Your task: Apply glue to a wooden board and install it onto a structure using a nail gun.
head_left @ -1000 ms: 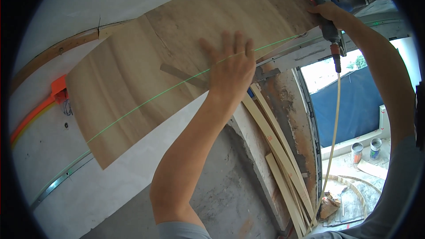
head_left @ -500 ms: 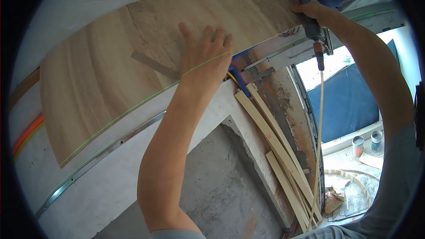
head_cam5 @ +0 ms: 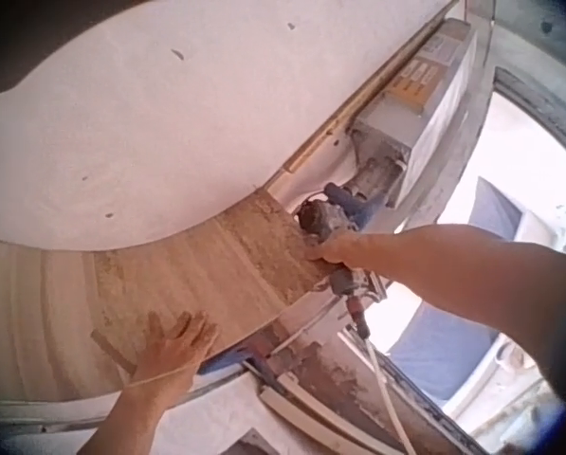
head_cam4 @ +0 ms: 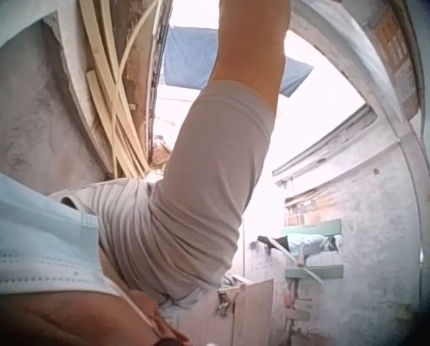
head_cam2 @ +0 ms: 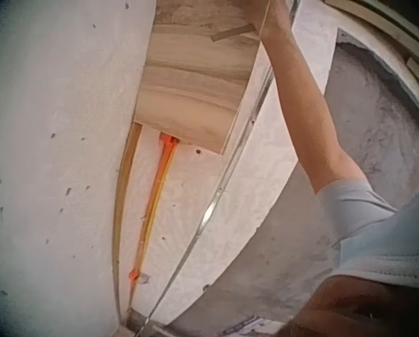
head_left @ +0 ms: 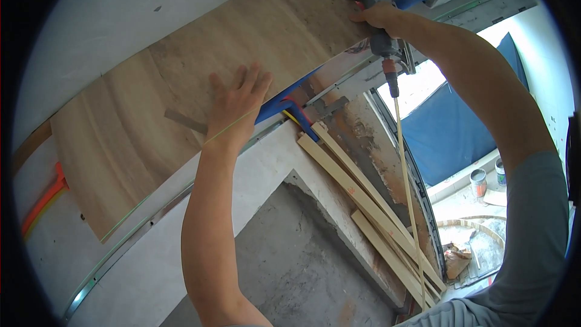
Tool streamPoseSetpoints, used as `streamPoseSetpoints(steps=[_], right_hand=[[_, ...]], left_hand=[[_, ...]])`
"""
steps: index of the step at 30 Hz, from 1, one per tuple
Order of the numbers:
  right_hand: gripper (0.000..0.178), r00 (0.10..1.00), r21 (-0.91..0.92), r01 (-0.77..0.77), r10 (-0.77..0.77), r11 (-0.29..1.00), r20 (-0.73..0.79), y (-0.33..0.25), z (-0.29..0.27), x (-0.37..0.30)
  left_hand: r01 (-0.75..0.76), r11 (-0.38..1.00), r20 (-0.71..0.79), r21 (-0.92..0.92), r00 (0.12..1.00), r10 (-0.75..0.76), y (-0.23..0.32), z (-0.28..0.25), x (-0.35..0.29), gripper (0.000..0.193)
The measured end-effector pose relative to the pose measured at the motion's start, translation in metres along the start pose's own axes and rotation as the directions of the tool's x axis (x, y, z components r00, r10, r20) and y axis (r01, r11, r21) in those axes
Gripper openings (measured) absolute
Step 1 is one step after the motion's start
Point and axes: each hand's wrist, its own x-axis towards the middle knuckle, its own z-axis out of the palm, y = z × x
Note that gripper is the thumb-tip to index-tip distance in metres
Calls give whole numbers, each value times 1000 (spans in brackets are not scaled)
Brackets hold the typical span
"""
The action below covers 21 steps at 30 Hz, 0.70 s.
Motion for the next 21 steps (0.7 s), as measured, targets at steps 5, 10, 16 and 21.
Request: streamPoseSetpoints(steps=[5,10,16,21], right_hand=[[54,994,-78,23,-31,997,-101,9,3,4],[55,997,-33,-1,-2,999,-71,2,7,1],[55,988,-144,35,-55,989,-142,5,7,-2],[48,987,-98,140,-147,985,-71,6,-1,2]], left_hand=[[68,998,86,15,994,-69,14,12,9,63],[307,952,113,-7,946,-305,32,10,39,81],[380,925,164,8,912,-376,42,23,58,86],[367,929,243,-51,907,-345,46,36,61,91]])
